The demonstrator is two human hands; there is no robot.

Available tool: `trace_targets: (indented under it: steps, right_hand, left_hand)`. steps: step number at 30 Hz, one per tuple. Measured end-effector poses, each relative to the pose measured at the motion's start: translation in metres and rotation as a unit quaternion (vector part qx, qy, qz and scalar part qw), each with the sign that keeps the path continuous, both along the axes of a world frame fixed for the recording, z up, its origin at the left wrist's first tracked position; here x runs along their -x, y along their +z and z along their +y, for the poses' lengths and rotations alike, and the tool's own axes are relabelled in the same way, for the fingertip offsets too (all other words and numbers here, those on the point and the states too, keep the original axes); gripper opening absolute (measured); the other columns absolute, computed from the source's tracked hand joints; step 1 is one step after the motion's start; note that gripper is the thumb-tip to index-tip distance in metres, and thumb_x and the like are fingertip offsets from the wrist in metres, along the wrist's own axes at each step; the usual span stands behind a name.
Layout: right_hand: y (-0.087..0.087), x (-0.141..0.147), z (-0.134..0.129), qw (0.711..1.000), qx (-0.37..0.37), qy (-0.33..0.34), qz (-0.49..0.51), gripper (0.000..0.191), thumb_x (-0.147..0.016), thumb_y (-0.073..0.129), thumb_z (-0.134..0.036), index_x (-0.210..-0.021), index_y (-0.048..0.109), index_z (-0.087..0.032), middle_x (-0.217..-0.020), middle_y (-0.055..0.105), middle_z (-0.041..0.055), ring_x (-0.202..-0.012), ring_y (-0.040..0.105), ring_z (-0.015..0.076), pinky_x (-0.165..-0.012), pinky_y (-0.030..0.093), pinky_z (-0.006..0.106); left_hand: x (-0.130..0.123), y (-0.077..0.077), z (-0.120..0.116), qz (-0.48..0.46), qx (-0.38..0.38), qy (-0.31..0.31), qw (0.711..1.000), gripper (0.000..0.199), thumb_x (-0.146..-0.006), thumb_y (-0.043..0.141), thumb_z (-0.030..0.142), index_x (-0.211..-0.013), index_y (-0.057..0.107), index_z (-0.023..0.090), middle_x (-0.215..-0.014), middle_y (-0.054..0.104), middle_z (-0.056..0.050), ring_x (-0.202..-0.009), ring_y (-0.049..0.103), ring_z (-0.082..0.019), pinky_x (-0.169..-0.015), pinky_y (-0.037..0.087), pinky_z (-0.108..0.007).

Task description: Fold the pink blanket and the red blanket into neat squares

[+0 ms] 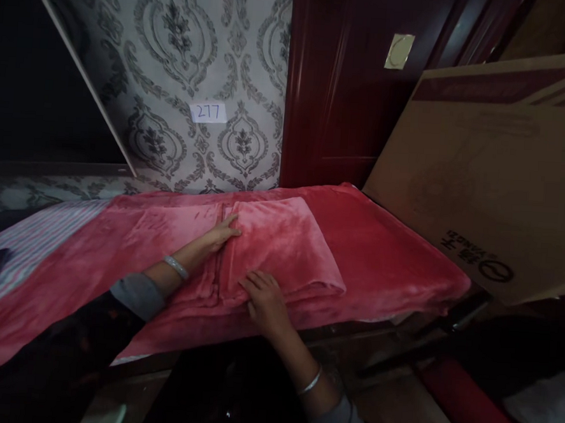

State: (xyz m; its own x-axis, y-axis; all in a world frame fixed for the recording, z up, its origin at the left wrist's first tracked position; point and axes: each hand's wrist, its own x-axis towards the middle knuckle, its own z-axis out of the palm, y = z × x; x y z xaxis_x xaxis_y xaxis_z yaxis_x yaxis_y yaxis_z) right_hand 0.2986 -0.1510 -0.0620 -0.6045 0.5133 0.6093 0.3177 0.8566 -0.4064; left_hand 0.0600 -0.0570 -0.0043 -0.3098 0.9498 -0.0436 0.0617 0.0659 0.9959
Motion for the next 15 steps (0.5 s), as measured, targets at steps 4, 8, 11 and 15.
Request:
trace_targets:
  steps: [4,8,11,15]
  right_hand:
    - [0.013,-0.013,-0.007,1.000,-0.002,0.012,0.011,0.059,-0.083,0.057,-0.006,-0.139,0.062,-0.025,-0.134,0.065,0.0103,-0.130,0.055,0.0257,-0.112,0.044,0.052]
    - [0.024,-0.057,0.000,0.993,-0.039,-0.073,0.087,0.044,-0.095,0.052,-0.018,-0.137,0.063,-0.026,-0.134,0.065,0.0092,-0.131,0.055,0.0249,-0.114,0.042,0.050]
    - [0.022,-0.102,0.018,0.973,-0.030,-0.199,0.110,0.048,-0.092,0.051,-0.022,-0.139,0.060,-0.025,-0.141,0.060,0.0102,-0.135,0.051,0.0276,-0.117,0.037,0.055]
    - [0.006,-0.139,0.045,0.961,0.032,-0.260,0.089,0.063,-0.081,0.059,-0.028,-0.144,0.053,-0.021,-0.152,0.049,0.0139,-0.141,0.042,0.0325,-0.118,0.033,0.060]
  left_hand:
    - [-0.009,-0.001,-0.026,0.000,0.029,-0.044,0.999,0.096,-0.059,0.078,0.013,-0.150,0.049,0.024,-0.148,0.056,-0.010,-0.125,0.059,-0.028,-0.102,0.048,-0.033]
    - [-0.014,-0.007,-0.048,-0.001,0.041,-0.085,0.996,0.102,-0.058,0.084,0.018,-0.152,0.046,0.027,-0.147,0.057,-0.008,-0.130,0.057,-0.030,-0.107,0.047,-0.036]
    - [-0.017,-0.011,-0.058,0.013,0.019,-0.092,0.995,0.100,-0.056,0.086,0.018,-0.149,0.051,0.025,-0.153,0.051,-0.008,-0.137,0.050,-0.031,-0.113,0.042,-0.037]
    - [-0.025,-0.005,-0.066,0.031,0.003,-0.101,0.994,0.092,-0.057,0.082,0.011,-0.145,0.056,0.023,-0.156,0.049,-0.008,-0.144,0.043,-0.032,-0.118,0.036,-0.037]
